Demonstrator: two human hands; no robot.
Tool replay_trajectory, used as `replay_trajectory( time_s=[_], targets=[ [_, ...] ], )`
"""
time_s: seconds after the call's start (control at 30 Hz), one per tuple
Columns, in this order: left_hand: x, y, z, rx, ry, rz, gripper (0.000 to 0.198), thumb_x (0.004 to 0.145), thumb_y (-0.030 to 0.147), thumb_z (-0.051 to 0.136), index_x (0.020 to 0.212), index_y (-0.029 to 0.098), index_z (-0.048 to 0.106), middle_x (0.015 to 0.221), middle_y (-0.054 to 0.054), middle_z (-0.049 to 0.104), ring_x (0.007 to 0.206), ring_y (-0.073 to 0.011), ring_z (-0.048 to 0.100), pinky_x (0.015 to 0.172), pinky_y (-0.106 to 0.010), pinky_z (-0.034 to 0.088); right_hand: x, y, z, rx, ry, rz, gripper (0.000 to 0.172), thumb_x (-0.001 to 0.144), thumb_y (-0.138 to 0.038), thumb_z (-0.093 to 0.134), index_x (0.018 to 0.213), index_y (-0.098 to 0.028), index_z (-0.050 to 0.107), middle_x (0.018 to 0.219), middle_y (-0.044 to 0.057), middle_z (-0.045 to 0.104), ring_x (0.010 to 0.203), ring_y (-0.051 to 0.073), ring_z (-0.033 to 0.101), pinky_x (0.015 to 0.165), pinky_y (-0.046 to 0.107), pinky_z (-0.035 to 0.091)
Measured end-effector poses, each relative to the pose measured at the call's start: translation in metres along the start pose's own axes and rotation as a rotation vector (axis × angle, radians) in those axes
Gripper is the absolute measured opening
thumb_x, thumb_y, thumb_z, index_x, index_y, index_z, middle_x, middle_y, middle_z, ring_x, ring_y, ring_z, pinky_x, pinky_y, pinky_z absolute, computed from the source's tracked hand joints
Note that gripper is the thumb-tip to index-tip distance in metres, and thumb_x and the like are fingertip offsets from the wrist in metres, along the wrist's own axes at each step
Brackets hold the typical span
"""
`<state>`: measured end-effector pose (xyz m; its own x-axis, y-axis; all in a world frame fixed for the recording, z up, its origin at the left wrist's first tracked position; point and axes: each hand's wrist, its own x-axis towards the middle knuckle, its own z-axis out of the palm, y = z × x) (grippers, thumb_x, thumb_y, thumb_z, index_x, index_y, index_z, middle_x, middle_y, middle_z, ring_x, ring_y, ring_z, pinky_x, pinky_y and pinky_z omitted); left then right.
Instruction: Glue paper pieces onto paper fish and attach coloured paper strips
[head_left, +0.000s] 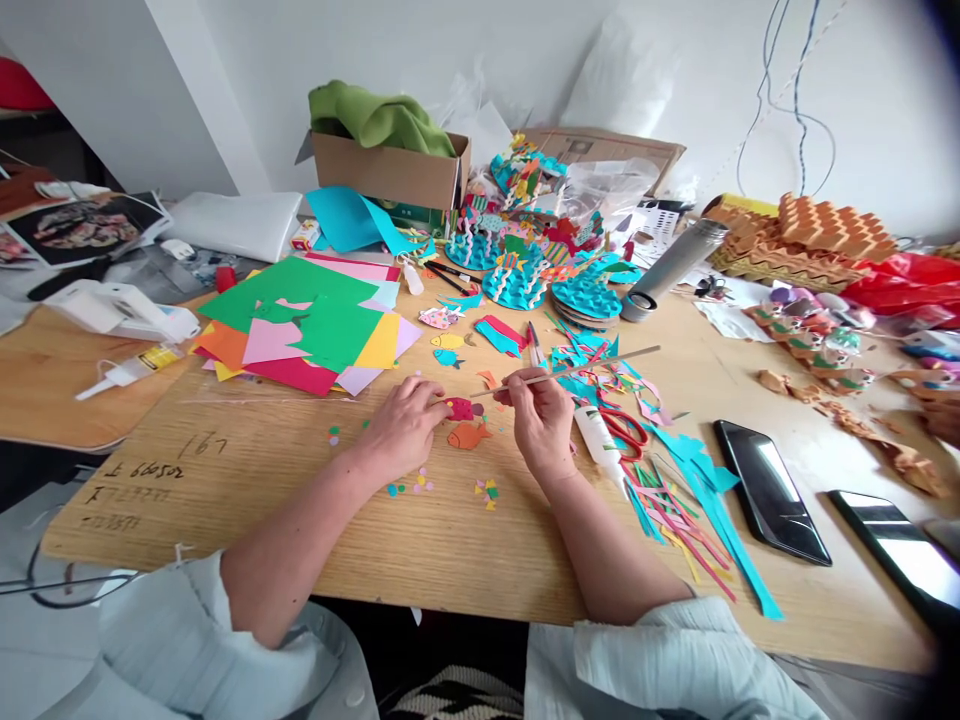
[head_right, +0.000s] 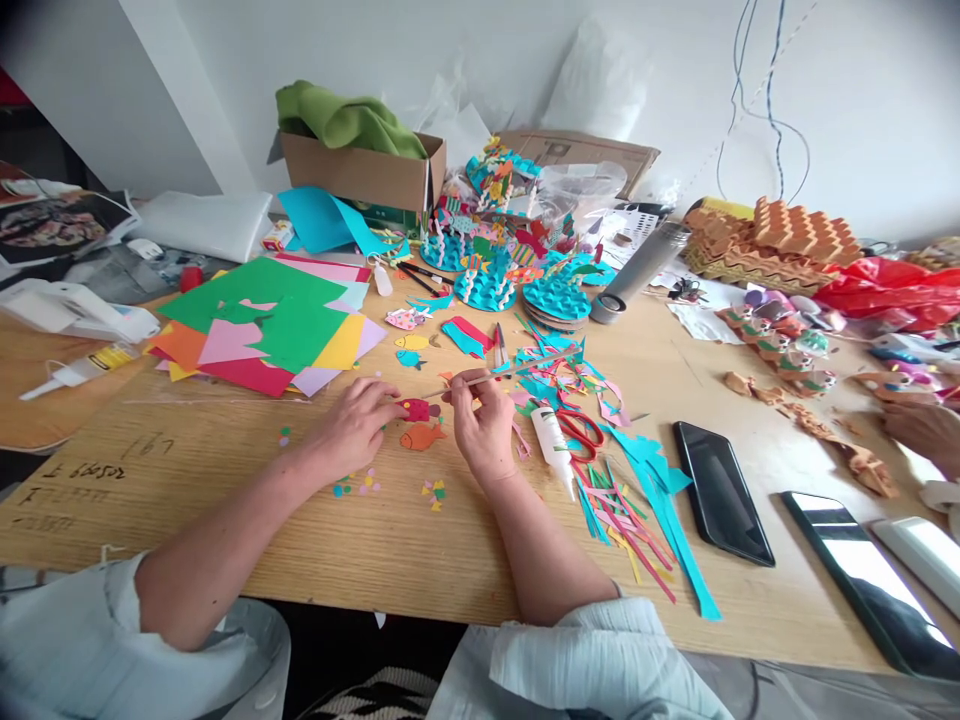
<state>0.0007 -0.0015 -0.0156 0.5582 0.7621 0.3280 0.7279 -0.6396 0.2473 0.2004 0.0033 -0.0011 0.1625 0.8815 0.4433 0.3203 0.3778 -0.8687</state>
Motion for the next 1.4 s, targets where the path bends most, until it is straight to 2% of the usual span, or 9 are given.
replay_trajectory(
  time_s=[0.3,0.53,0.77,0.97,1.07,1.23,1.4],
  targets=[
    [0.0009,0.0005,-0.0016,-0.016,0.019,0.006,0.043,0.076,-0.003,0.048,0.108,0.016,0.069,0.118,-0.013,0.059,0.115,-0.0283,0.046,0.103,-0.051,0.045,0.0005,0.0034,-0.0003,0.03,0.005,0.019,0.025,0.091,-0.039,0.052,0.075,-0.021,0.055,0.069,0.0,0.064,0.063,0.016,0.067,0.06,0.028,0.053],
    [0.0006,0.0023,-0.0033,0.016,-0.024,-0.004,0.043,0.077,-0.002,0.049,0.108,0.019,0.068,0.116,-0.011,0.058,0.115,-0.0275,0.048,0.099,-0.047,0.048,0.0018,-0.0004,-0.001,0.047,0.01,0.063,0.025,0.09,-0.039,0.054,0.074,-0.021,0.056,0.067,0.0,0.064,0.064,0.017,0.069,0.058,0.027,0.054],
    [0.0009,-0.0024,-0.0019,-0.04,0.048,0.003,0.046,0.075,-0.004,0.046,0.111,0.017,0.067,0.115,-0.011,0.06,0.111,-0.026,0.049,0.099,-0.046,0.047,0.003,0.0003,-0.0025,0.088,0.014,0.046,0.023,0.091,-0.036,0.054,0.075,-0.02,0.056,0.069,0.0,0.063,0.065,0.016,0.068,0.058,0.027,0.052],
    [0.0011,-0.0049,-0.0029,-0.061,0.046,-0.003,0.043,0.076,-0.004,0.046,0.109,0.013,0.066,0.108,-0.012,0.064,0.108,-0.0257,0.051,0.098,-0.044,0.048,0.0034,0.0019,-0.0031,0.063,0.004,0.05,0.026,0.091,-0.04,0.053,0.074,-0.02,0.055,0.071,0.0,0.063,0.066,0.015,0.068,0.059,0.026,0.053],
    [0.0008,-0.0048,-0.0045,-0.073,0.048,-0.02,0.045,0.076,-0.004,0.045,0.111,0.015,0.065,0.106,-0.01,0.067,0.108,-0.0251,0.052,0.097,-0.044,0.048,0.0047,0.0032,-0.0034,0.06,-0.001,0.055,0.026,0.091,-0.041,0.053,0.076,-0.02,0.055,0.072,0.0,0.063,0.067,0.016,0.068,0.061,0.027,0.054],
    [0.0005,-0.0049,-0.0065,-0.02,0.065,-0.092,0.047,0.075,-0.003,0.048,0.116,0.015,0.063,0.103,-0.011,0.067,0.107,-0.0258,0.054,0.095,-0.044,0.049,0.0071,0.0057,-0.0039,-0.006,-0.092,0.067,0.026,0.094,-0.045,0.05,0.087,-0.021,0.058,0.071,0.001,0.067,0.069,0.017,0.069,0.066,0.03,0.055],
    [0.0003,-0.0053,-0.0057,0.001,0.071,-0.097,0.05,0.074,-0.003,0.049,0.118,0.017,0.062,0.101,-0.009,0.067,0.106,-0.0259,0.055,0.094,-0.044,0.049,0.007,0.0079,-0.0039,-0.107,-0.164,0.038,0.027,0.096,-0.044,0.046,0.093,-0.022,0.06,0.074,0.004,0.071,0.073,0.019,0.071,0.069,0.032,0.055]
  ],
)
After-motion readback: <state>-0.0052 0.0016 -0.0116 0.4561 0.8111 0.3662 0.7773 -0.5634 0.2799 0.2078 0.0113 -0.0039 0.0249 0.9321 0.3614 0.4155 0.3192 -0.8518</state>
